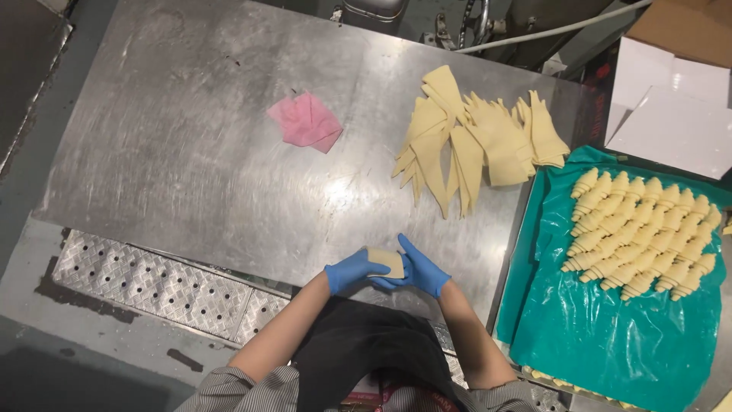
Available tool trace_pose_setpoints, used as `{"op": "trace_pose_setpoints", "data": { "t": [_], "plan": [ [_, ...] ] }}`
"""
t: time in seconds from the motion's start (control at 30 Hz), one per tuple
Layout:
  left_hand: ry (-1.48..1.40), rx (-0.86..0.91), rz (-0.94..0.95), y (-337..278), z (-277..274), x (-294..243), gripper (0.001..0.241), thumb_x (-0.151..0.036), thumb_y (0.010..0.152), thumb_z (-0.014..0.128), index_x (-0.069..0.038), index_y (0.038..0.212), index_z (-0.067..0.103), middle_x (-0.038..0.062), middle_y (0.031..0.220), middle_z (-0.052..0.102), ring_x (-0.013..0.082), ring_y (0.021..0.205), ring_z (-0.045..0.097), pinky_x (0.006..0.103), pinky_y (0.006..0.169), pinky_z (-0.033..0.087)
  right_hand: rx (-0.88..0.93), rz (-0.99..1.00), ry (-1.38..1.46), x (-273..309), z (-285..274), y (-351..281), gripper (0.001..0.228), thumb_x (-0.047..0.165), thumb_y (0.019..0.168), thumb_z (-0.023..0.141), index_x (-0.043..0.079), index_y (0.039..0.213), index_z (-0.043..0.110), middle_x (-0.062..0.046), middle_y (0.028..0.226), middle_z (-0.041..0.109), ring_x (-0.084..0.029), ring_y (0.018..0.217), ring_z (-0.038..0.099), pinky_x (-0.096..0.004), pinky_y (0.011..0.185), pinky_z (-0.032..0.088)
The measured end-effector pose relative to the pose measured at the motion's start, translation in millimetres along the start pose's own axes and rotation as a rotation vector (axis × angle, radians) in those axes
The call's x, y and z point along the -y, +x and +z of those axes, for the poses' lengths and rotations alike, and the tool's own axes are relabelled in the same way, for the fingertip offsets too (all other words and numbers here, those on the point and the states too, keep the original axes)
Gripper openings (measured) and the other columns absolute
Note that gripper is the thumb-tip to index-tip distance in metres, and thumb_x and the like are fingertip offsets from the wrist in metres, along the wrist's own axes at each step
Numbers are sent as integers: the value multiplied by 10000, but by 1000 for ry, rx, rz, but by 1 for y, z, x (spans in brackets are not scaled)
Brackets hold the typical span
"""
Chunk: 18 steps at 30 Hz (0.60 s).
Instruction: Rolling triangular pieces of dough into croissant shapes on a metal workbench.
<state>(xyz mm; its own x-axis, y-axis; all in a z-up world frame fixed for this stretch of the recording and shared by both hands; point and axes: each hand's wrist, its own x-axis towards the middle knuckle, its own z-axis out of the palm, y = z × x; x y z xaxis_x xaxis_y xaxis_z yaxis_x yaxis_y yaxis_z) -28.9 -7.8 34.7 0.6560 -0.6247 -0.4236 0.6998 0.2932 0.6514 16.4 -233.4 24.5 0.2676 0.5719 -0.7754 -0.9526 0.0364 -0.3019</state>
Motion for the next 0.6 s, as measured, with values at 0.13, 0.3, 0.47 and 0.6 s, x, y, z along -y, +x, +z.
{"op": "trace_pose_setpoints", "data": {
  "t": [0.13, 0.3, 0.47, 0.6],
  "plan": [
    [126, -40, -12, -16, 6, -17, 478, -111, 931, 721, 71, 1358, 604, 177, 1168, 721, 239, 982, 721, 372, 864, 610, 52, 9, -13, 8, 35, -9, 649, 558, 971, 518, 43, 1360, 584, -81, 1242, 716, -192, 1084, 702, -356, 952, 564],
    [48, -187, -117, -17, 21, -20, 400, -159, 888, 748, 18, 1229, 637, 158, 1037, 740, 253, 860, 764, 394, 722, 651, 69, -201, -87, 6, 56, 13, 449, 243, 980, 669, -61, 1308, 626, -152, 1182, 723, -233, 1030, 715, -339, 876, 583],
    [-5, -237, -173, -21, 5, -5, 401, -221, 895, 750, 26, 1201, 672, 162, 984, 755, 255, 828, 760, 376, 711, 640, -19, -252, -22, 24, 57, 49, 383, 149, 930, 711, -81, 1232, 658, -183, 1119, 737, -278, 983, 737, -386, 868, 616],
    [29, -273, -252, -25, -6, -3, 451, -284, 900, 760, 51, 1195, 696, 178, 992, 774, 254, 843, 777, 365, 748, 646, -44, -228, -114, 67, 70, 58, 383, 144, 925, 717, -114, 1203, 662, -224, 1083, 743, -316, 944, 755, -424, 852, 634]
  ]
}}
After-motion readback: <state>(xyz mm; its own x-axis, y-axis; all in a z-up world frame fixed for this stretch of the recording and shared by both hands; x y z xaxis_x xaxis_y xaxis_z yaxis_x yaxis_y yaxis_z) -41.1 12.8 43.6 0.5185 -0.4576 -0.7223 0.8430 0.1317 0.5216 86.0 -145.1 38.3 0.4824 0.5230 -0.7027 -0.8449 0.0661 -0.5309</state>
